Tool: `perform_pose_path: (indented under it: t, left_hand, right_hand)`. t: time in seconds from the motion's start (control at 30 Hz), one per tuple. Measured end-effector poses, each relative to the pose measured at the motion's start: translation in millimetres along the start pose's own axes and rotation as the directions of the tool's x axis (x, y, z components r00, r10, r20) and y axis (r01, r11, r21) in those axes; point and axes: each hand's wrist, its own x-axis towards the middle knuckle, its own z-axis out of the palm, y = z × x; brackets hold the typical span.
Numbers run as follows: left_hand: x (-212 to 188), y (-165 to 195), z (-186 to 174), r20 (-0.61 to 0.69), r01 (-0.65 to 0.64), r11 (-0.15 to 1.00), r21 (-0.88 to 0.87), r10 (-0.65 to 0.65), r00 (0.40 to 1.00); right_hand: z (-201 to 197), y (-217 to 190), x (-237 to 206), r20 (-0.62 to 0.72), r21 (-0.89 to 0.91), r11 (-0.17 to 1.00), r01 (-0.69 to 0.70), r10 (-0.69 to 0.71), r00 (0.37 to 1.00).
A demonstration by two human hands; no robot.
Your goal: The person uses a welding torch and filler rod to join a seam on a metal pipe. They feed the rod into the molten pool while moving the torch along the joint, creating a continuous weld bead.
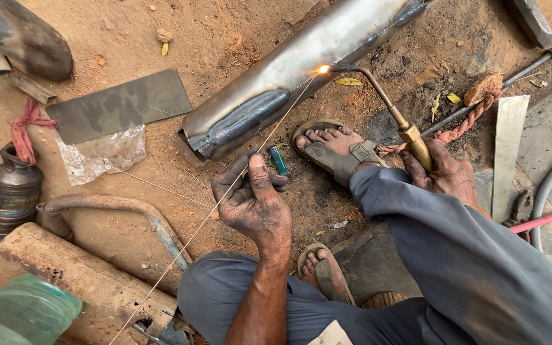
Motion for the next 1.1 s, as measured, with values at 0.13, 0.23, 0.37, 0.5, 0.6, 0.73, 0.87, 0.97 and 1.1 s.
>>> perform_pose_path:
  t: [0.13,0.23,0.37,0.5,0.6,0.73,0.87,0.97,1.1]
  left_hand:
    - [-0.2,-0.1,-0.4,-0.003,-0.011,1.0,0.002,0.011,1.0]
    - [0.0,-0.5,-0.5,0.002,-0.023,1.0,0.008,0.023,1.0]
    - [0.0,-1.4,-0.4,-0.005,-0.036,0.999,0.009,0.036,0.999]
    - [1.0,-1.2,0.0,-0.019,-0.014,1.0,-0.003,0.014,1.0]
    - [0.8,-1.0,0.7,-0.024,-0.005,1.0,-0.007,0.005,1.0]
    - [2.1,-0.4,-0.5,-0.008,-0.011,1.0,0.006,0.011,1.0]
    - [1.4,-0.5,-0.3,0.004,-0.022,1.0,-0.001,0.022,1.0]
    - [2.6,-0.7,0.1,-0.007,-0.013,1.0,0.013,0.013,1.0]
    - [2.3,-0.9,0.6,-0.004,-0.039,0.999,0.026,0.039,0.999]
  right_hand:
    - [-0.1,0.6,-2.3,-0.005,0.015,1.0,0.019,-0.019,1.0]
    - [-0.2,2.6,-2.0,-0.009,0.019,0.999,0.033,-0.032,0.999]
    - [1.0,3.6,-1.0,-0.012,-0.003,1.0,0.017,-0.017,1.0]
    - [-0.1,1.2,-0.7,-0.001,-0.034,0.999,0.007,-0.007,1.0]
    - [-0.7,-1.7,-2.9,-0.011,0.007,1.0,0.002,-0.002,1.0]
    - [-2.2,-3.4,-1.1,0.024,-0.027,0.999,-0.028,0.029,0.999]
    - [-1.6,-2.8,-1.7,0.014,0.007,1.0,-0.007,0.007,1.0]
    - [-2.4,-1.8,-0.8,0.022,0.02,1.0,0.002,-0.002,1.0]
    - [-1.4,-1.1,-2.7,-0.006,0.03,0.999,0.026,-0.026,1.0]
